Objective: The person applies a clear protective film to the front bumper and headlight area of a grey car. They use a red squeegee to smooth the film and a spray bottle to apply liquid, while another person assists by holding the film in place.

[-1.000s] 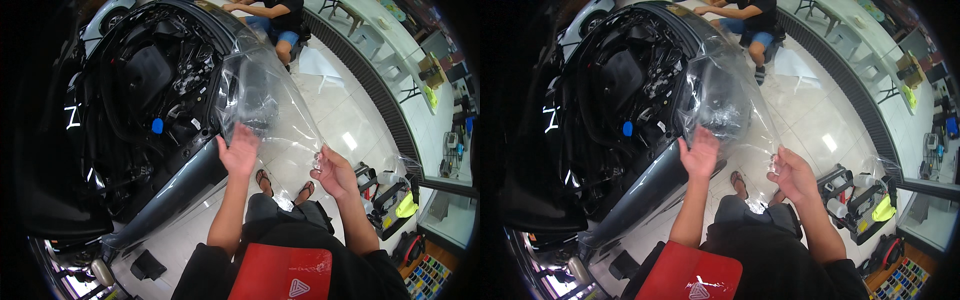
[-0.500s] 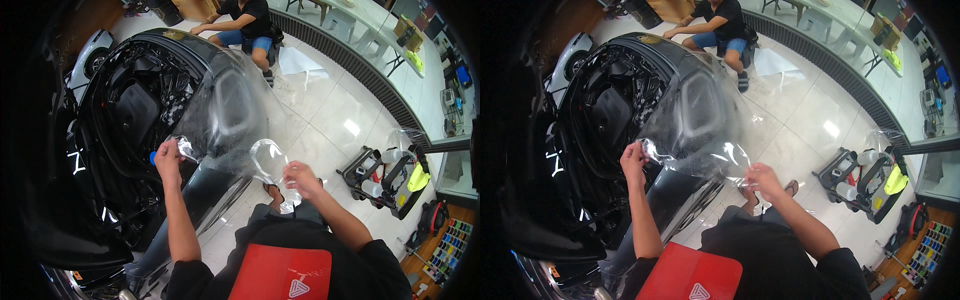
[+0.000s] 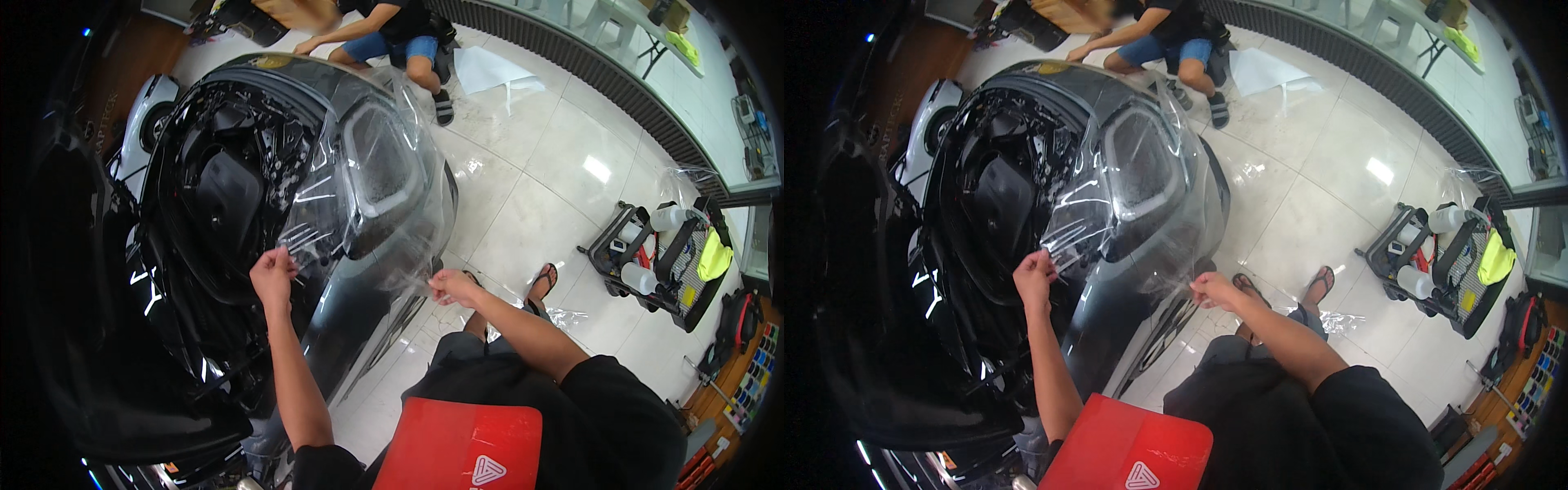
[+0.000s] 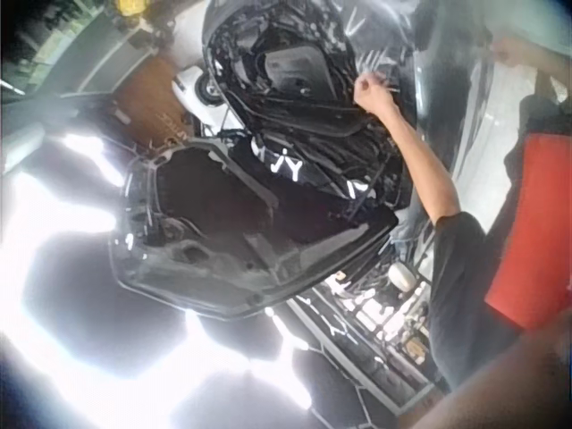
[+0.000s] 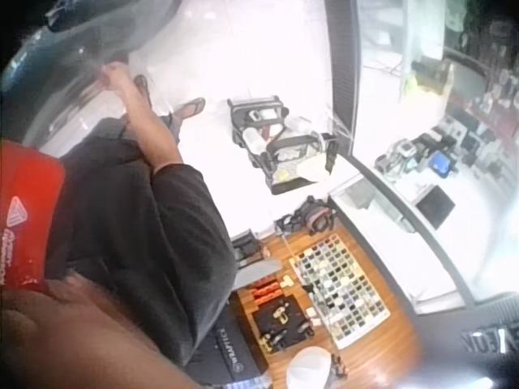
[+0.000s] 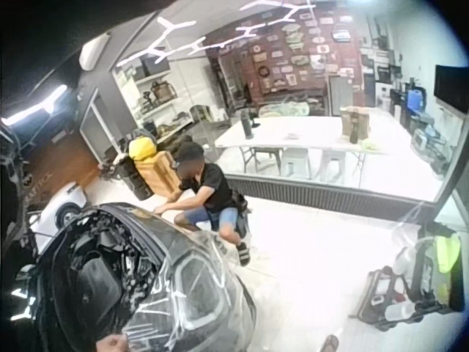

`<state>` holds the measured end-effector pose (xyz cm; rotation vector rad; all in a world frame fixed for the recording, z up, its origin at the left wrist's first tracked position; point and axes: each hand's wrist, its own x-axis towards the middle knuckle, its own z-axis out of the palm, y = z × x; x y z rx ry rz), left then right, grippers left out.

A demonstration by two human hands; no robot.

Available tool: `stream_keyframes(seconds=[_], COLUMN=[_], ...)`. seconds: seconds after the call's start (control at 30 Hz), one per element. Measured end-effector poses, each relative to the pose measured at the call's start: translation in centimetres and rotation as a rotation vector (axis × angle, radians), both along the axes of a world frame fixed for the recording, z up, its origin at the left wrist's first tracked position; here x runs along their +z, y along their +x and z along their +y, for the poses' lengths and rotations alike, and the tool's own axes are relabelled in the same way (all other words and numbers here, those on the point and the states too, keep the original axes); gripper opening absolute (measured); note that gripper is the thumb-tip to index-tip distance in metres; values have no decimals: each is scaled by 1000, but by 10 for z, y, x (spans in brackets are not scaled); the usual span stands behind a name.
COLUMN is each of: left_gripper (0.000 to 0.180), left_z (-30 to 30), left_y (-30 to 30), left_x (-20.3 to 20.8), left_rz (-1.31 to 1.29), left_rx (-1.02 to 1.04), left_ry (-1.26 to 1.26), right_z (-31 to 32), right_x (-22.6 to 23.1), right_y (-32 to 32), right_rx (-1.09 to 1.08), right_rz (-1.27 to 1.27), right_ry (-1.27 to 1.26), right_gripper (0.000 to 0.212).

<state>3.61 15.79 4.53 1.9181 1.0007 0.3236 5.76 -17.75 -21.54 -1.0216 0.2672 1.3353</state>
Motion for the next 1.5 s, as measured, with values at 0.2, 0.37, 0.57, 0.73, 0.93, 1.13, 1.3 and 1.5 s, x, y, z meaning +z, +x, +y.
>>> stream_keyframes(seconds=[0.2,0.37,0.57,0.73,0.93,1.13,1.3,1.5], left_gripper=[25,30,62,85,18,11,19,27], left_z=[14,68,-59,-88,-61,-63,-48,18], left_y=[26,80,269,387,448,495,520,534], left_x=[-10,20,37,-49,-79,-53,-44,-104], left_rz=[131,118,249,305,72,-182,50,402], left_rx=[-56,-233,-686,-872,-1077,-705,-535,-717], left_ry=[-186,275,1000,1309,1277,886,875,996], right_z=[-47,-7,34,78,128,101,78,151], right_x=[-96,-7,-29,-49,-55,-22,4,-97], right_y=[111,250,353,428,496,521,543,536], right_rx=[283,-90,-308,-265,-118,-462,-331,-214], right_rz=[-764,-517,-403,-429,-562,-733,-1113,-1227], right_ry=[-469,-388,-175,-1,385,429,-48,-18], right_gripper=[29,37,40,48,38,9,10,26])
